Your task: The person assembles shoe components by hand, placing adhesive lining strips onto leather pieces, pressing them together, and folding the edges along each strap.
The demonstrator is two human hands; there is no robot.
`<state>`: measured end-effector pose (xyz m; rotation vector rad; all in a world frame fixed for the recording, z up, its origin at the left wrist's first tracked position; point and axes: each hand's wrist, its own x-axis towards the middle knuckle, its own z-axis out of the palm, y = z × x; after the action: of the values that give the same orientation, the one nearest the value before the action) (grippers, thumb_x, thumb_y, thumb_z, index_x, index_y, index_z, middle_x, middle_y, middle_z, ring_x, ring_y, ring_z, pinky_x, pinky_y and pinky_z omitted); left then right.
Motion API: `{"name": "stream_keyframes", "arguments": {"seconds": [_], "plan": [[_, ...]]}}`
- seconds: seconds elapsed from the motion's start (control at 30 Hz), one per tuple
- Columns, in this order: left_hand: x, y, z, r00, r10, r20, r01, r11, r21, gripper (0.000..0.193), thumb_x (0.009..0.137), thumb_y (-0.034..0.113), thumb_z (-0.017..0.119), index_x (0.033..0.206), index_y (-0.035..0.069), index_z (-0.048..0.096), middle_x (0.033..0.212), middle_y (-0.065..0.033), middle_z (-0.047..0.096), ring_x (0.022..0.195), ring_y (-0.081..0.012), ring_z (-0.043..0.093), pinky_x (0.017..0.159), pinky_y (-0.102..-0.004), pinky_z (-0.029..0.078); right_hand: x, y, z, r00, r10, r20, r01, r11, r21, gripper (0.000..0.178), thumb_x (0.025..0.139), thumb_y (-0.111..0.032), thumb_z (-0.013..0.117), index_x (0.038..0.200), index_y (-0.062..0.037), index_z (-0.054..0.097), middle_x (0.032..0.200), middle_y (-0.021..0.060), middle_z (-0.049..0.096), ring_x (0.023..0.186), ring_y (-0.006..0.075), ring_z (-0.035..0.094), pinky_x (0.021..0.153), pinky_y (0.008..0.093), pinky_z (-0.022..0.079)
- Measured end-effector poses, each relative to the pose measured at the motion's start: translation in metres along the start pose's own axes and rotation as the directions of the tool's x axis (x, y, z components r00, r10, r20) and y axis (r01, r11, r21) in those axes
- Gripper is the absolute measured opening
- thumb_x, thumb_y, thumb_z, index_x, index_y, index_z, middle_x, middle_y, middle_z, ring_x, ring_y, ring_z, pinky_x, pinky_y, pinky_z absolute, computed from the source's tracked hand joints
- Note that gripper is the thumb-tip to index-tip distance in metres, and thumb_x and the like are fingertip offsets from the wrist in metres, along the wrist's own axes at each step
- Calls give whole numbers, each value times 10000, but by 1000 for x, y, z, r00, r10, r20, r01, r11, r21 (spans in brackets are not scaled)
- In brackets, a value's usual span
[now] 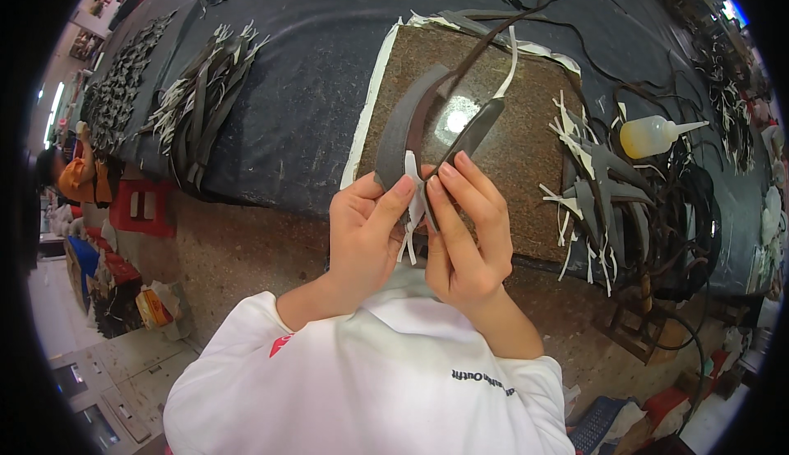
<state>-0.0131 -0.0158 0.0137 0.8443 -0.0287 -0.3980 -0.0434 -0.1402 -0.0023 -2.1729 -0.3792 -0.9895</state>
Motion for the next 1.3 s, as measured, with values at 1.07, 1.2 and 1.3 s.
{"name": "stream_keyframes", "arguments": {"seconds": [1.07, 1.2, 1.3], "plan": [[-2, -2, 7, 990, 143, 6, -139, 951, 278, 192, 970, 66, 550, 1103, -62, 603, 973, -48, 671, 835, -21, 592, 675, -162, 480, 10, -6, -12, 987, -129, 99, 149, 964, -220, 352, 677, 84, 614, 1023, 134, 660, 1086, 234, 622, 1033, 391, 615, 833, 397, 535], [0, -2, 9, 992, 121, -21, -112, 958, 264, 187, 973, 74, 547, 1088, -61, 609, 947, -41, 671, 806, -12, 581, 663, -157, 473, 14, -8, -10, 967, -211, 139, 249, 895, -370, 252, 704, 84, 633, 947, 142, 671, 1033, 239, 641, 966, 369, 650, 764, 375, 562], [1, -2, 9, 991, 127, -52, -111, 964, 244, 180, 974, 75, 545, 1076, -57, 612, 933, -40, 671, 778, -6, 571, 638, -152, 460, 16, -9, -9, 948, -250, 195, 313, 838, -446, 204, 731, 76, 645, 922, 145, 671, 1023, 245, 644, 963, 366, 655, 744, 367, 569]]}}
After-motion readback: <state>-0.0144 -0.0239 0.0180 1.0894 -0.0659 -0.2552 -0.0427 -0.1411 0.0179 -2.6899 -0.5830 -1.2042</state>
